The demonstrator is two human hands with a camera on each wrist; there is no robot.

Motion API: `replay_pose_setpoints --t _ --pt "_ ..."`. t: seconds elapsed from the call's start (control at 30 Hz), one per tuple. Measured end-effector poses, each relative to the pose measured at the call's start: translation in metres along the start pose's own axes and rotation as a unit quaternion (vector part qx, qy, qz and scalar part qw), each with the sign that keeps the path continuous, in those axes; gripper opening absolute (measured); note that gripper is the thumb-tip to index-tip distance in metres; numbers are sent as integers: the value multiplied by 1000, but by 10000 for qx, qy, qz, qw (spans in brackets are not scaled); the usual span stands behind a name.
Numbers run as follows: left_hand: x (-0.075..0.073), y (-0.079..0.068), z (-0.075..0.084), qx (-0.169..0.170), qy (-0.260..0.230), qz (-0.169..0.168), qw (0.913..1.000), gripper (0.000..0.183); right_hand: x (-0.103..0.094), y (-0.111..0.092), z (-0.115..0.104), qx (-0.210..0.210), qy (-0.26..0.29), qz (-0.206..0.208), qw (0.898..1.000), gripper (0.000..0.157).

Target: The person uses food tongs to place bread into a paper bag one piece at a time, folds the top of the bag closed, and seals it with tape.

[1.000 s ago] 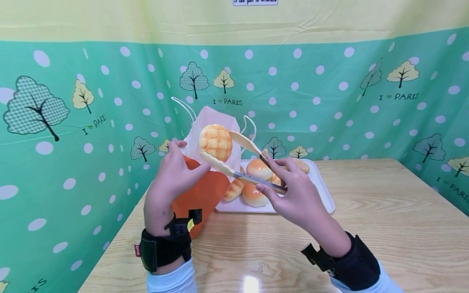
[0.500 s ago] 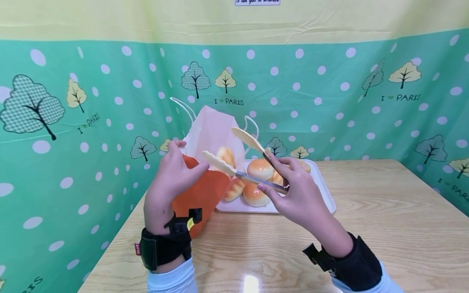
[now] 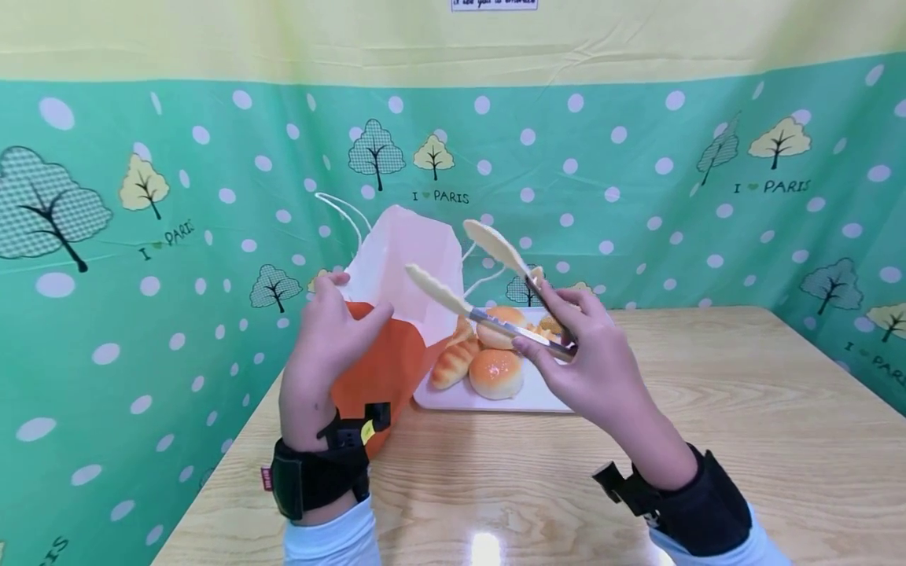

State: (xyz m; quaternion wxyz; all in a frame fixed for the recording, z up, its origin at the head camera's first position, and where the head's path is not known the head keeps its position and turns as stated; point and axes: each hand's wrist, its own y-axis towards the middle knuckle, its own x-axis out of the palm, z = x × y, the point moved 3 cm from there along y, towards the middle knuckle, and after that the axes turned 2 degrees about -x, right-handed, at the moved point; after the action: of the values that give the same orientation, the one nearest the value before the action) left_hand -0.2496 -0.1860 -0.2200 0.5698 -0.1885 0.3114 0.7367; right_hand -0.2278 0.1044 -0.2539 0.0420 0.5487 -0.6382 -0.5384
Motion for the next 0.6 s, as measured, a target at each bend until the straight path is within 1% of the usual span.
replay_pose_setpoints --t 0.1,0.2,0.23,0.3,0.33,0.37,0.47,0.53,0.6 --pt "-2 1 -2 -206 -31 178 9996 73 -9 3 4 74 174 346 9992 69" --pt "-3 1 -2 -313 -38 360 9989 70 -20 6 11 254 135 770 9966 67" --pt "-3 0 -2 -315 -34 419 9986 69 -23 7 14 369 78 850 9957 67" --pt "-4 0 -2 -308 -15 538 9981 68 -27 7 22 696 -150 831 9940 67" --pt "-4 0 -2 -287 -6 599 9978 67 -29 7 26 868 -300 715 9932 67" --pt "-4 0 -2 -254 1 641 9976 66 -30 7 31 1040 -489 514 9920 68" --pt "-5 -1 -2 -64 53 706 9975 62 -27 7 46 1426 -955 -425 9842 72" --pt "-6 -2 -2 100 70 725 9973 58 -20 6 55 1502 -1176 -1077 9757 72" --pt "-6 -2 -2 231 125 760 9968 56 -11 6 64 1471 -1349 -1590 9669 71"
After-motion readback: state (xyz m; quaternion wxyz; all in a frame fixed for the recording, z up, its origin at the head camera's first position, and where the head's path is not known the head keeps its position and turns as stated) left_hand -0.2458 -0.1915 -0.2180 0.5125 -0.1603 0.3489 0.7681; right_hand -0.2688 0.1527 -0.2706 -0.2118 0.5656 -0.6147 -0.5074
